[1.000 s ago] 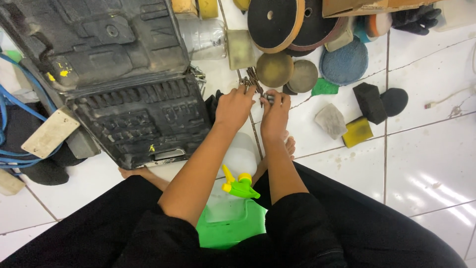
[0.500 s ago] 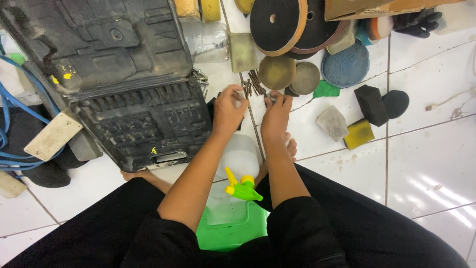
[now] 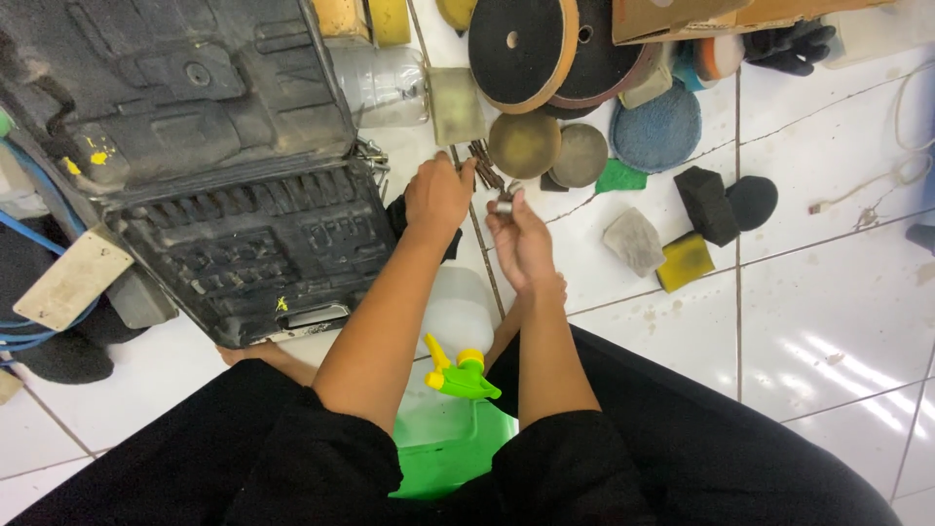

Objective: The person sits on the floor and organizes small metal drill bits into a black plastic toolbox. They pick up bits from the floor, wipe them with a black cloth, and place them into designated slots in the case.

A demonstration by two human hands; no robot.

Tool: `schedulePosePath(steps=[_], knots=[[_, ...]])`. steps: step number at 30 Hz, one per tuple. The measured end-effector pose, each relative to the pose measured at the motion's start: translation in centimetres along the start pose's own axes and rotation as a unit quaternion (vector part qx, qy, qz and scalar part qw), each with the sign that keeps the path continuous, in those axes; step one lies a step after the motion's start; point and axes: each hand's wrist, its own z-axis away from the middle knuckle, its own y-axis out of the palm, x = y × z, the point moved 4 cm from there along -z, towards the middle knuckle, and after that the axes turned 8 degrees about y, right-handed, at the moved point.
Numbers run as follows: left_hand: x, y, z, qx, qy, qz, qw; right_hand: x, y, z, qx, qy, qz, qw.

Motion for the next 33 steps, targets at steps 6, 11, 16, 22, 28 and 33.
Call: schedulePosePath(steps=[6,11,16,22,28,33], knots=[[0.5,-1.2,1.4,0.002,-0.045,0.127,0.991,-1.1,2.2,1.5,0.102,0.111,-0.128,0.980],[0.4,-3.4,5.9,0.007,-0.041,0.357,0.933,-1.0,3.5,0.7,0.074,0.115,0.017,0.990],[1.2,-4.2,9.6,0.034,-0.038,0.586,0.808,0.9,5.9,1.9,0.095,0.085,0.108,0.986],[2.0,-8.9,13.7,0.045,0.038,0.678,0.733,4.8,12.1,8.0,0.120,0.045,0.131,0.983],[7.7,-12.3,17.6,-0.085,-0.049,0.679,0.727,2.6,19.0,15.0,0.087,-0.003,0.328,0.941],[13.1,-13.7,21.3,-0.179,-0.132,0.661,0.716,-4.7,22.4,18.2,0.118,-0.036,0.437,0.891]])
